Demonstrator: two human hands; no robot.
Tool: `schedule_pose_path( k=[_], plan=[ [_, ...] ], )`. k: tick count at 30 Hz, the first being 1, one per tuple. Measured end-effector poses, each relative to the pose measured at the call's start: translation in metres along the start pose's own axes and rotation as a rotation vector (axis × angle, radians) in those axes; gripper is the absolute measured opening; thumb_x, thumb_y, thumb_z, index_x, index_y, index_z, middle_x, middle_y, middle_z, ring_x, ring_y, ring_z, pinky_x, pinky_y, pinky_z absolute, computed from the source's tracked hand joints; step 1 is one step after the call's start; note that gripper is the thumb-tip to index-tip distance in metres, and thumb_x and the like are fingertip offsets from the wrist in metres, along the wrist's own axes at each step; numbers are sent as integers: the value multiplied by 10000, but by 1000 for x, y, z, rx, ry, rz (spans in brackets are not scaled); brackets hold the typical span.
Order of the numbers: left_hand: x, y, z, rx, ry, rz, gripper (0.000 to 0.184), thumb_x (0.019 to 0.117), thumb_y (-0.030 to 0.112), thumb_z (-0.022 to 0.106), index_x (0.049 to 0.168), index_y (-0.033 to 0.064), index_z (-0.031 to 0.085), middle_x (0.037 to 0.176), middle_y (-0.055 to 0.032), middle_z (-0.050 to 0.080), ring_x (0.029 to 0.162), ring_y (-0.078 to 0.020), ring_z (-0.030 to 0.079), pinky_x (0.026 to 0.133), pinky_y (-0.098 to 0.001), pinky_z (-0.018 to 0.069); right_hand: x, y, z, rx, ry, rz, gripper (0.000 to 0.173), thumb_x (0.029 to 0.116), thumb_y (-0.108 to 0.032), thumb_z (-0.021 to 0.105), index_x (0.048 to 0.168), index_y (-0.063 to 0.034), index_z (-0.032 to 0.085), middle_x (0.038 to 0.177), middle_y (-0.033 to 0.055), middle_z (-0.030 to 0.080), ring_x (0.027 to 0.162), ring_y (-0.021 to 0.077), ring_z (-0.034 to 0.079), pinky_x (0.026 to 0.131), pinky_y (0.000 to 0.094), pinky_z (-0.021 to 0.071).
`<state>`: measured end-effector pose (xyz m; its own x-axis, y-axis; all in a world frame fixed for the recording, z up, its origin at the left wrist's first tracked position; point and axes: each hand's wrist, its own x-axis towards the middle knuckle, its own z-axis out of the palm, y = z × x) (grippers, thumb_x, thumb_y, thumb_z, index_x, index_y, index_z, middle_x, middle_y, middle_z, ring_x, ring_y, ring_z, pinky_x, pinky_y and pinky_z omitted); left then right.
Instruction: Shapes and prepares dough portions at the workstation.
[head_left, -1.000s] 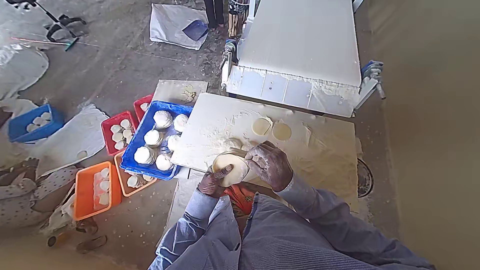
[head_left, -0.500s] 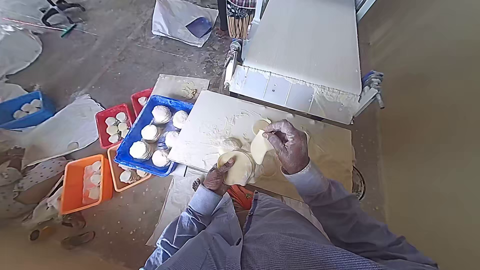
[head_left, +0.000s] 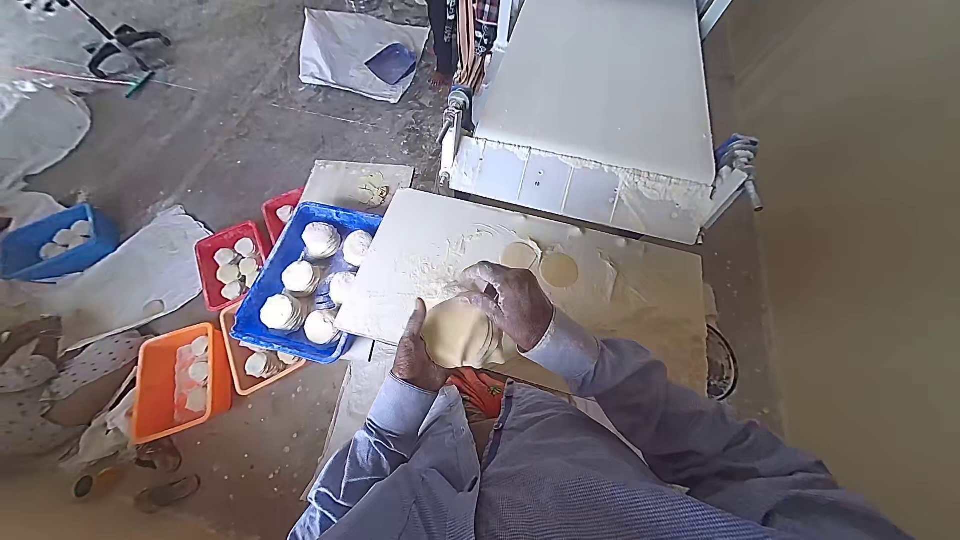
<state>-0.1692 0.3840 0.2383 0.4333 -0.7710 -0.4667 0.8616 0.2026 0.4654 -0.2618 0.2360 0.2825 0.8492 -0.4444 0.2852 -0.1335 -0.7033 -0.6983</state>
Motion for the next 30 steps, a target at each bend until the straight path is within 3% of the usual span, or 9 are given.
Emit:
schedule_pose_path(
  k=[2, 3, 7, 11, 14, 18, 22, 27, 30],
  plan=[
    [-1, -1, -3, 35, 30, 16, 262, 1056, 164, 392, 1160, 38, 596, 974, -138, 727, 874, -231, 735, 771, -414, 630, -3, 14, -7, -70, 136, -5, 201, 921, -113, 736, 1099, -20, 738, 1016, 142, 752, 791, 265, 731, 722, 447, 608],
    [-1, -1, -5, 29, 27, 21, 217, 1021, 83, 436, 1151, 27, 600, 965, -145, 732, 863, -233, 739, 770, -413, 631, -6, 21, -12, -44, 197, 4, 186, 926, -95, 723, 1095, -18, 736, 1030, 141, 754, 792, 247, 730, 724, 418, 612],
    [0, 1, -9, 12, -36, 35, 221, 936, 53, 562, 1151, 28, 606, 963, -161, 735, 869, -253, 744, 782, -433, 633, -27, 37, -31, 150, 166, 32, 186, 978, -133, 636, 1080, -23, 746, 1022, 108, 750, 835, 139, 714, 751, 299, 599],
    [3, 1, -10, 38, -72, 38, 280, 843, 60, 700, 1114, 30, 634, 948, -158, 743, 861, -246, 750, 779, -428, 635, -42, 33, -33, 198, 15, 47, 204, 938, -165, 690, 1078, -37, 765, 980, 86, 731, 827, 129, 681, 724, 278, 572],
    [5, -1, -6, 60, -93, 29, 292, 838, 67, 714, 1118, 36, 635, 952, -156, 743, 868, -240, 749, 783, -423, 634, -46, 33, -34, 220, -66, 176, 195, 911, -145, 740, 1061, -22, 761, 980, 108, 727, 842, 170, 689, 747, 330, 575],
    [6, -5, -4, 77, -98, 14, 295, 829, 85, 737, 1105, 33, 647, 953, -150, 744, 868, -236, 748, 786, -417, 633, -49, 35, -35, 272, -75, 233, 155, 869, -133, 796, 957, -15, 744, 897, 81, 720, 782, 104, 673, 724, 272, 558],
    [4, -9, 2, 48, -91, -3, 241, 873, 64, 659, 1111, 36, 635, 948, -150, 743, 857, -238, 748, 778, -416, 634, -49, 32, -40, 313, -128, 270, 148, 891, -152, 770, 949, -22, 728, 854, 48, 701, 744, 70, 648, 692, 245, 538],
    [1, -11, 7, 32, -73, -15, 213, 974, 58, 510, 1166, 33, 598, 979, -152, 732, 884, -237, 740, 795, -412, 629, -47, 21, -41, 348, 4, 176, 123, 965, -135, 663, 1006, -19, 660, 854, 30, 685, 754, 47, 659, 710, 222, 563],
    [0, -9, 10, 48, -38, -20, 210, 1012, 44, 466, 1191, 22, 573, 989, -152, 727, 885, -239, 737, 800, -416, 626, -42, 19, -41, 375, 182, 165, 121, 972, -99, 638, 1043, 0, 632, 784, 11, 646, 659, 30, 590, 632, 208, 515]
  ],
)
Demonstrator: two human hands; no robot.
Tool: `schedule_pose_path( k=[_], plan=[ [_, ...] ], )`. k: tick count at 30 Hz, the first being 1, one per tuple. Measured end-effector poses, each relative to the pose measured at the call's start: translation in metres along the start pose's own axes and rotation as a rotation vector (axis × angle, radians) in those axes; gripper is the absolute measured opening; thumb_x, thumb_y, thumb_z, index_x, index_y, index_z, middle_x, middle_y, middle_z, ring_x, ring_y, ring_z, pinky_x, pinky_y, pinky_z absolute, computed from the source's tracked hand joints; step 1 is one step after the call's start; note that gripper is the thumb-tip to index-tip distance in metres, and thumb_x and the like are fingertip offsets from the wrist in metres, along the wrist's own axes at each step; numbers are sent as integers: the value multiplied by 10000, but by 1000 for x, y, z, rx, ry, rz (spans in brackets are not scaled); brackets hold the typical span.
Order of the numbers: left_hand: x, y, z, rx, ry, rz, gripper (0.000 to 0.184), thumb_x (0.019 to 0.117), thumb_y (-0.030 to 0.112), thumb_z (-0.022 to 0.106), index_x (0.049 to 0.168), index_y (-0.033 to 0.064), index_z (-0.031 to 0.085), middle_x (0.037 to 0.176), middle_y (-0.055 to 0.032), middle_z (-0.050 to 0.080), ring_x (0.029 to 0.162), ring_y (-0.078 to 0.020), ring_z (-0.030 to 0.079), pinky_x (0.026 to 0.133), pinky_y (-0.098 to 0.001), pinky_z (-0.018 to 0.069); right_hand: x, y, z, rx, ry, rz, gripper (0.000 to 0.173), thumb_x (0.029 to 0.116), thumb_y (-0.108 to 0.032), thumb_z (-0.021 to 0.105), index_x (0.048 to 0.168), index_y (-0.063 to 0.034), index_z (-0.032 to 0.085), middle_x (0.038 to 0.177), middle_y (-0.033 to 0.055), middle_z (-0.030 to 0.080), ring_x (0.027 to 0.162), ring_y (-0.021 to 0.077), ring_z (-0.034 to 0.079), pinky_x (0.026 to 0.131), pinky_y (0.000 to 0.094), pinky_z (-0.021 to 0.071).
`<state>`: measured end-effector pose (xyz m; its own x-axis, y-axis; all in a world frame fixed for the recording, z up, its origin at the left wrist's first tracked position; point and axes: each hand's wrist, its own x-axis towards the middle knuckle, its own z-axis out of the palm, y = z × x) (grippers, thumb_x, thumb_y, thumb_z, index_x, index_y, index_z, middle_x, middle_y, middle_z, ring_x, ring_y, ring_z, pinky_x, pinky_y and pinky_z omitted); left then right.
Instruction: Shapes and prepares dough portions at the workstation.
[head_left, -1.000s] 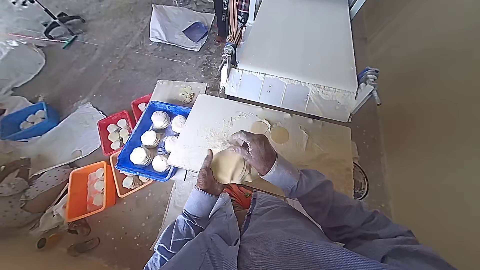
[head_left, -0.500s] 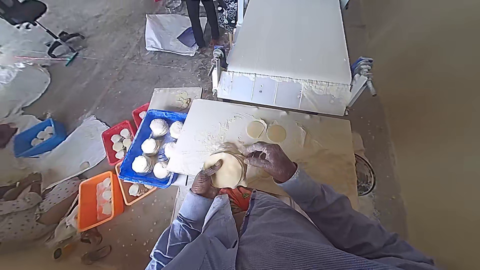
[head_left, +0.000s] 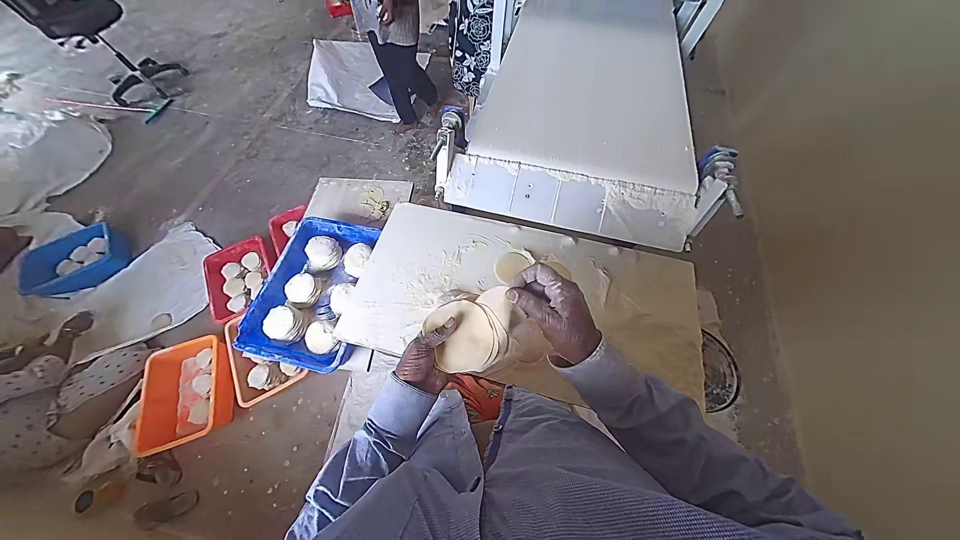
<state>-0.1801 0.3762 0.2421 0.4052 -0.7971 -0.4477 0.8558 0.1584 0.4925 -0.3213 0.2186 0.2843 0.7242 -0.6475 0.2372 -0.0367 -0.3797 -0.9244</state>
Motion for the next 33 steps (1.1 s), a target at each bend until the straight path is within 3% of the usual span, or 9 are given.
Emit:
schedule_pose_path(
  k=[3, 7, 10, 16, 18, 19, 21, 27, 33],
  plan=[
    [-1, 1, 1, 49, 42, 23, 194, 1031, 43, 456, 1185, 17, 571, 966, -143, 729, 855, -227, 738, 773, -402, 631, 4, -7, -12, -27, 91, -10, 139, 994, -112, 618, 1099, -21, 630, 800, 30, 643, 614, 38, 544, 555, 195, 461],
    [3, 2, -2, 87, 97, 31, 227, 1088, 131, 421, 1214, 9, 565, 975, -145, 716, 868, -225, 730, 779, -393, 625, 24, -14, -19, 14, 82, -62, 159, 976, -89, 623, 1094, 10, 662, 897, 26, 706, 782, 24, 666, 738, 209, 571],
    [5, 3, 0, 54, 65, 26, 295, 1109, 198, 360, 1197, 20, 579, 973, -140, 716, 875, -221, 729, 778, -393, 625, 28, -36, -4, 136, -39, -60, 152, 975, -82, 612, 1081, 16, 659, 867, 30, 700, 761, 51, 670, 720, 240, 583],
    [-3, 10, 10, -6, -13, 31, 621, 1096, 518, 170, 1166, 94, 619, 1007, -125, 726, 942, -246, 726, 803, -445, 617, 24, -35, 31, -34, -176, -78, 146, 965, -62, 666, 1091, 12, 677, 890, 88, 724, 740, 111, 685, 702, 276, 583],
    [-7, 9, 5, 14, -27, 33, 478, 1090, 440, 330, 1164, 65, 618, 997, -132, 722, 924, -241, 725, 795, -431, 618, 23, -24, 31, -295, -176, -90, 198, 951, -81, 701, 1127, 8, 693, 969, 130, 747, 770, 207, 713, 722, 380, 591],
    [-7, 8, -2, 4, -52, 38, 305, 1007, 295, 530, 1153, 45, 627, 981, -139, 731, 904, -239, 734, 788, -425, 627, 24, -18, 27, -363, -134, -104, 221, 948, -91, 704, 1145, 9, 695, 1017, 145, 744, 810, 244, 724, 748, 423, 606],
    [-7, 8, -12, 16, -86, 41, 383, 786, 65, 758, 1133, 14, 602, 953, -158, 737, 866, -244, 744, 780, -425, 634, 25, -3, 15, -352, -12, -95, 240, 955, -109, 685, 1161, 15, 690, 1062, 161, 741, 832, 249, 735, 751, 426, 622],
    [-4, 11, -18, 59, -132, 45, 479, 691, 20, 866, 1099, -14, 617, 934, -173, 745, 850, -254, 754, 794, -428, 639, 8, 10, 5, 324, -287, 547, 326, 1082, -256, 515, 1166, 12, 682, 1046, 94, 729, 924, 143, 712, 825, 326, 604],
    [-4, 10, -16, 71, -104, 34, 431, 714, -20, 820, 1090, -13, 609, 925, -169, 744, 839, -246, 753, 780, -420, 638, 3, -2, 21, 569, -158, 681, 65, 956, 39, 646, 1016, 17, 656, 897, 73, 707, 789, 146, 715, 733, 299, 627]
  ],
)
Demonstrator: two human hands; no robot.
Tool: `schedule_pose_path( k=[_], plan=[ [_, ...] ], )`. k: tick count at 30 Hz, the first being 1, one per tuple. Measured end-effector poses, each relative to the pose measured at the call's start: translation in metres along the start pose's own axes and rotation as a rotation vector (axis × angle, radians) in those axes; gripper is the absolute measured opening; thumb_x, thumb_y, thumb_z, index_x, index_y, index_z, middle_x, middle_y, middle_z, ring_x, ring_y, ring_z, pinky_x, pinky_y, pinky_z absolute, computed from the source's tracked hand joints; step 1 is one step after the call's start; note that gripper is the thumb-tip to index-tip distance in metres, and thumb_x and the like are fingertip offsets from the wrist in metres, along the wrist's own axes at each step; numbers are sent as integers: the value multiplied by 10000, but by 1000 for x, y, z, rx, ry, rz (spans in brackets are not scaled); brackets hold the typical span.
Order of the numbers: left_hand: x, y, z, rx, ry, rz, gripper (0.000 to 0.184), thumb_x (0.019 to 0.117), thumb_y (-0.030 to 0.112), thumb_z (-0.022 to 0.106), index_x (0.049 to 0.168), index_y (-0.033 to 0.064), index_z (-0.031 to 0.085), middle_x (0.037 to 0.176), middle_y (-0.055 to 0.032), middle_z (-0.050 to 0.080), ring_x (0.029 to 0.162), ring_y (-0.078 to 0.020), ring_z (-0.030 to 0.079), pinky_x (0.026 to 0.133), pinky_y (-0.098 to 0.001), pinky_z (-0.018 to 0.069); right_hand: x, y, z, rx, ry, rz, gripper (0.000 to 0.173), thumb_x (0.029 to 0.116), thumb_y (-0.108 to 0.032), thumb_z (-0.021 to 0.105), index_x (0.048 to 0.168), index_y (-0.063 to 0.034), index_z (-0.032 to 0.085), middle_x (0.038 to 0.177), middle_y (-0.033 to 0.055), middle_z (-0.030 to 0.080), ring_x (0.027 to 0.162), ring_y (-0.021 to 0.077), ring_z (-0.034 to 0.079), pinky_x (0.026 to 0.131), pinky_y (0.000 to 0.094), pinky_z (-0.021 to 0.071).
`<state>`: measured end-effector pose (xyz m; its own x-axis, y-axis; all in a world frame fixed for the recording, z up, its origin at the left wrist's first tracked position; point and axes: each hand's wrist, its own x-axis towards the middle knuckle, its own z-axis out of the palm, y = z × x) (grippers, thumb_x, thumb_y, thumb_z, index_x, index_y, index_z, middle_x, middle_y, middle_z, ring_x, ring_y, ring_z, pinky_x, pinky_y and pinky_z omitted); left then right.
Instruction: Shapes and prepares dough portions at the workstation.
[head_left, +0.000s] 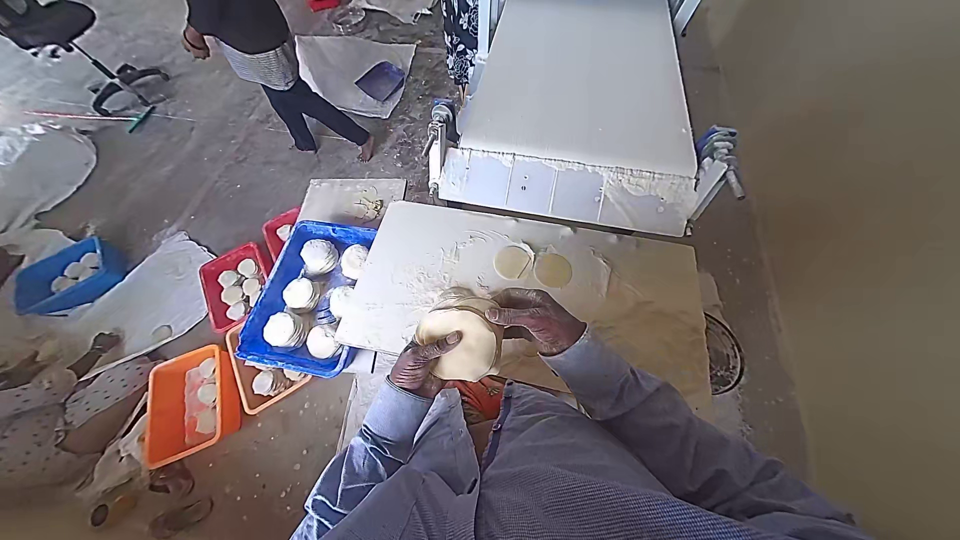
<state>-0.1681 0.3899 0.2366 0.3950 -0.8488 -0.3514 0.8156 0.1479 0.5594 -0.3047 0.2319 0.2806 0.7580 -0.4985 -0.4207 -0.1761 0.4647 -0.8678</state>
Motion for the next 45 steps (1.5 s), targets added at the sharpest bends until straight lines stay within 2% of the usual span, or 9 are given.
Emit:
schedule_pose_path(
  k=[7, 11, 15, 23, 28, 32, 35, 39, 45],
  plan=[
    [1, -4, -1, 3, 14, -9, 444, 734, -29, 792, 1124, -19, 581, 932, -168, 738, 840, -251, 749, 777, -426, 636, 1, 12, -3, -488, 184, -526, 188, 796, -44, 809, 957, -23, 715, 912, 41, 735, 793, 72, 705, 720, 237, 602],
    [-1, -3, -3, 7, 0, -17, 434, 736, -35, 791, 1120, -21, 591, 935, -172, 741, 840, -253, 750, 779, -426, 637, 1, 9, -4, -500, 157, -447, 251, 800, -41, 810, 1024, -7, 701, 860, 38, 723, 738, 59, 679, 717, 239, 585],
    [-3, -6, -4, 21, -11, -5, 420, 743, -43, 781, 1116, -16, 590, 930, -160, 742, 840, -244, 748, 783, -420, 635, -4, 4, -3, -535, 158, -359, 179, 801, -61, 831, 943, -24, 729, 794, 19, 716, 685, 45, 650, 677, 236, 560],
    [-5, -10, -5, 10, -21, -6, 356, 805, -61, 714, 1130, -6, 581, 935, -146, 739, 847, -229, 744, 793, -410, 629, -18, 9, 7, -869, 116, -850, 78, 822, -134, 769, 876, -80, 754, 923, 44, 738, 870, 118, 688, 754, 266, 564],
    [-8, -13, -5, 33, -19, 38, 296, 771, -108, 656, 1028, 31, 608, 868, -93, 744, 798, -168, 738, 750, -354, 629, -20, 11, 12, -720, 125, -637, 121, 940, -138, 683, 1016, -51, 648, 773, -13, 668, 670, 17, 623, 637, 199, 531],
    [-11, -14, -5, 51, 4, 22, 290, 804, -114, 628, 1056, 25, 596, 872, -92, 742, 791, -172, 737, 744, -358, 630, -17, 5, 12, -692, 142, -431, 224, 923, -64, 687, 1137, 3, 699, 938, 93, 750, 791, 93, 707, 749, 282, 592],
    [-12, -17, -4, 39, 46, 2, 294, 845, -112, 597, 1108, 16, 568, 888, -92, 728, 800, -178, 728, 745, -363, 625, -15, 4, 15, -693, 141, -361, 237, 867, -41, 758, 1096, 4, 715, 925, 99, 753, 788, 111, 709, 753, 305, 594],
    [-16, -20, -4, -21, 44, -7, 302, 843, -87, 596, 1117, 30, 551, 891, -87, 730, 805, -176, 732, 743, -366, 628, -16, 0, 23, -671, 135, -370, 214, 791, -83, 849, 968, -35, 739, 820, 50, 737, 720, 88, 684, 701, 292, 581],
    [-18, -23, -1, -73, 15, -7, 301, 847, -67, 624, 1122, 35, 556, 901, -89, 730, 822, -176, 730, 765, -366, 624, -29, -16, 33, -719, 160, -585, 188, 799, -91, 835, 961, -57, 745, 820, 30, 731, 691, 72, 676, 647, 256, 579]
  ],
)
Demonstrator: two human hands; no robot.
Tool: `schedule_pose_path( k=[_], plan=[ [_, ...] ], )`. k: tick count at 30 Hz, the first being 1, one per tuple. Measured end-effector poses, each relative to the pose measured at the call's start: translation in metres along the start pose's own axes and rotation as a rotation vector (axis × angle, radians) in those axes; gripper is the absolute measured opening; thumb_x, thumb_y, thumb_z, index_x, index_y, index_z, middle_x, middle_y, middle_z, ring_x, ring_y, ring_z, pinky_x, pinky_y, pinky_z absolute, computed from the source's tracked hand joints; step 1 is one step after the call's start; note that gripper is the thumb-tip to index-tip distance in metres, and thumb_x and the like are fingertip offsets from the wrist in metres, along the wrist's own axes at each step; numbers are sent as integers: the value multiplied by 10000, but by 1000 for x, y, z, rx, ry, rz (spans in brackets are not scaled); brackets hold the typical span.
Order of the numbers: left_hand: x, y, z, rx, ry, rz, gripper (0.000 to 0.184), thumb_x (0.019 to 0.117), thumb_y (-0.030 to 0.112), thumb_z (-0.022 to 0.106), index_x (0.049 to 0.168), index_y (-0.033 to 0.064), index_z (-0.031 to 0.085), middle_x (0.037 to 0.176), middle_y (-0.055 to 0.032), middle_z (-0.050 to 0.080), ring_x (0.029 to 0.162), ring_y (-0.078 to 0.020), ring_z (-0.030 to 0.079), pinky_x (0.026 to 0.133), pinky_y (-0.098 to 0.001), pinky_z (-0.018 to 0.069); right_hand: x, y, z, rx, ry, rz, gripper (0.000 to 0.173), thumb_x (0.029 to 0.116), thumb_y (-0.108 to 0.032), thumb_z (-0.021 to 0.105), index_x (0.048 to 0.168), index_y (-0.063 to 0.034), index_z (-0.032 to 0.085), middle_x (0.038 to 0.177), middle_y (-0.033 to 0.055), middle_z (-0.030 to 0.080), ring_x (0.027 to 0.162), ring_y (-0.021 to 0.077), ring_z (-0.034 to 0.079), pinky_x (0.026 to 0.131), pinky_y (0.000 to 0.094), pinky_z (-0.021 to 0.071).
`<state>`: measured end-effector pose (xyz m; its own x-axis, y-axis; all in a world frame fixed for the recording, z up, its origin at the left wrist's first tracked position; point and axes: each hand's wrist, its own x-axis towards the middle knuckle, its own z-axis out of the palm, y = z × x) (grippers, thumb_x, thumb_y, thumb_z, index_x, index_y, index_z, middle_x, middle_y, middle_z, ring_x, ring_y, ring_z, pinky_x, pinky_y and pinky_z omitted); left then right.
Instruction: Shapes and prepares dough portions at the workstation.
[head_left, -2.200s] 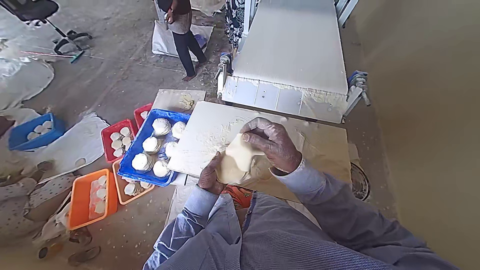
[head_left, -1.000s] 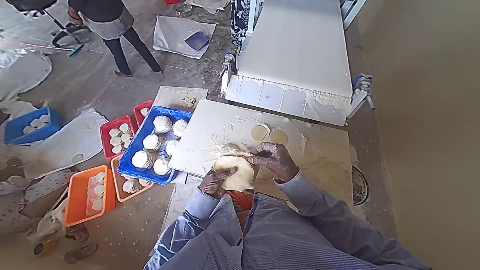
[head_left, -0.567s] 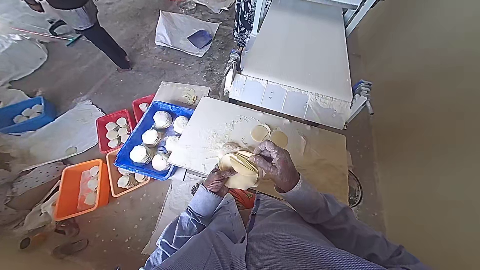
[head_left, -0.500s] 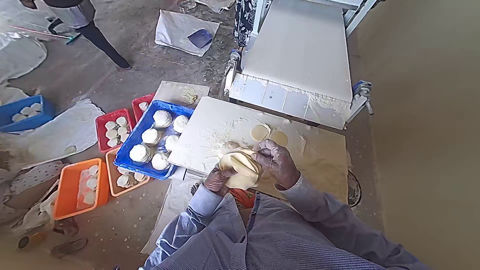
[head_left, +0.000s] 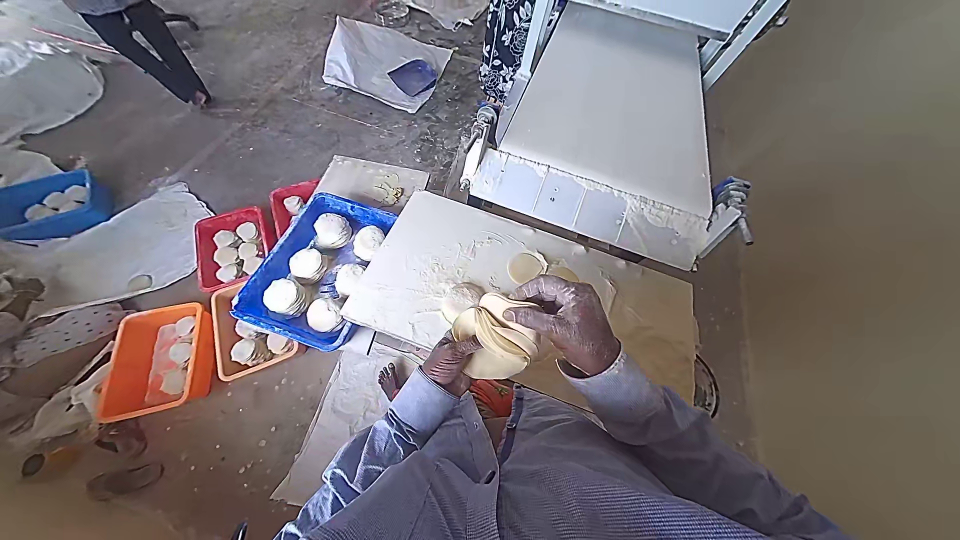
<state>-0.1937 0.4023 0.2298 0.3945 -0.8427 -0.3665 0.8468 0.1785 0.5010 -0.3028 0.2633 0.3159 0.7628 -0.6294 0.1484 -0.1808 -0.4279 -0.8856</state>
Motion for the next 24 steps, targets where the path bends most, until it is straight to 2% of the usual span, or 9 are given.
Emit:
schedule_pose_path(
  k=[5, 8, 9, 11, 13, 15, 18, 21, 24],
  plan=[
    [0, 1, 11, 87, 46, -60, 226, 915, -97, 544, 1108, 20, 559, 868, -82, 721, 785, -164, 724, 744, -342, 623, 4, -14, -25, -16, 90, -132, 185, 835, -61, 791, 1005, -32, 723, 864, 35, 730, 711, 65, 682, 644, 236, 588],
    [12, 5, 16, 507, 163, -94, 145, 961, -61, 590, 1102, -33, 602, 873, -94, 698, 768, -147, 698, 732, -317, 609, 8, -10, -43, 0, 157, -149, 200, 840, -79, 790, 1015, -21, 714, 885, 32, 737, 749, 56, 701, 683, 232, 608],
    [18, 6, 13, 747, 183, -89, 168, 964, -11, 630, 1127, -48, 618, 933, -113, 687, 825, -150, 686, 785, -317, 593, 8, -7, -47, -26, 174, -160, 197, 842, -99, 782, 1013, -26, 715, 895, 29, 737, 771, 46, 700, 701, 219, 603],
    [30, 14, 4, 1214, 199, -106, 296, 998, 128, 645, 1221, -66, 632, 1144, -217, 675, 1080, -269, 661, 995, -433, 518, 4, -2, -49, -86, 189, -157, 196, 850, -111, 765, 1023, -36, 708, 910, 45, 725, 788, 55, 692, 708, 213, 587],
    [37, 23, 0, 1459, 229, -133, 372, 1037, 214, 596, 1267, -77, 615, 1240, -279, 647, 1212, -371, 617, 1081, -529, 450, 6, 5, -48, -99, 187, -140, 200, 845, -119, 781, 1016, -29, 725, 915, 61, 740, 798, 72, 705, 726, 235, 597],
    [37, 24, -4, 1277, 311, -87, 321, 1049, 175, 578, 1236, -83, 620, 1155, -244, 671, 1084, -295, 662, 1000, -456, 509, 6, 9, -41, -84, 152, -121, 193, 844, -107, 780, 1012, -27, 727, 904, 71, 739, 783, 101, 703, 715, 265, 597],
    [34, 22, -10, 627, 371, -77, 230, 1058, 138, 544, 1181, -48, 597, 937, -141, 683, 804, -186, 689, 753, -357, 597, 4, 0, -25, 27, 59, -81, 174, 851, -44, 757, 1015, -14, 705, 852, 88, 716, 711, 133, 682, 632, 282, 578],
    [30, 21, -10, 221, 251, -76, 271, 1094, 230, 434, 1183, 40, 606, 934, -104, 707, 831, -196, 710, 746, -380, 610, 15, -14, -9, 264, -65, -56, 130, 893, -30, 732, 1018, -12, 700, 849, 41, 732, 734, 75, 701, 678, 234, 604],
    [24, 20, 0, 45, 119, -38, 488, 1109, 456, 259, 1141, 141, 631, 958, -56, 721, 896, -177, 715, 778, -380, 608, 20, -10, 7, 271, -103, -15, 96, 961, -68, 663, 1044, -18, 664, 811, 22, 699, 700, 53, 664, 651, 220, 570]
  ],
)
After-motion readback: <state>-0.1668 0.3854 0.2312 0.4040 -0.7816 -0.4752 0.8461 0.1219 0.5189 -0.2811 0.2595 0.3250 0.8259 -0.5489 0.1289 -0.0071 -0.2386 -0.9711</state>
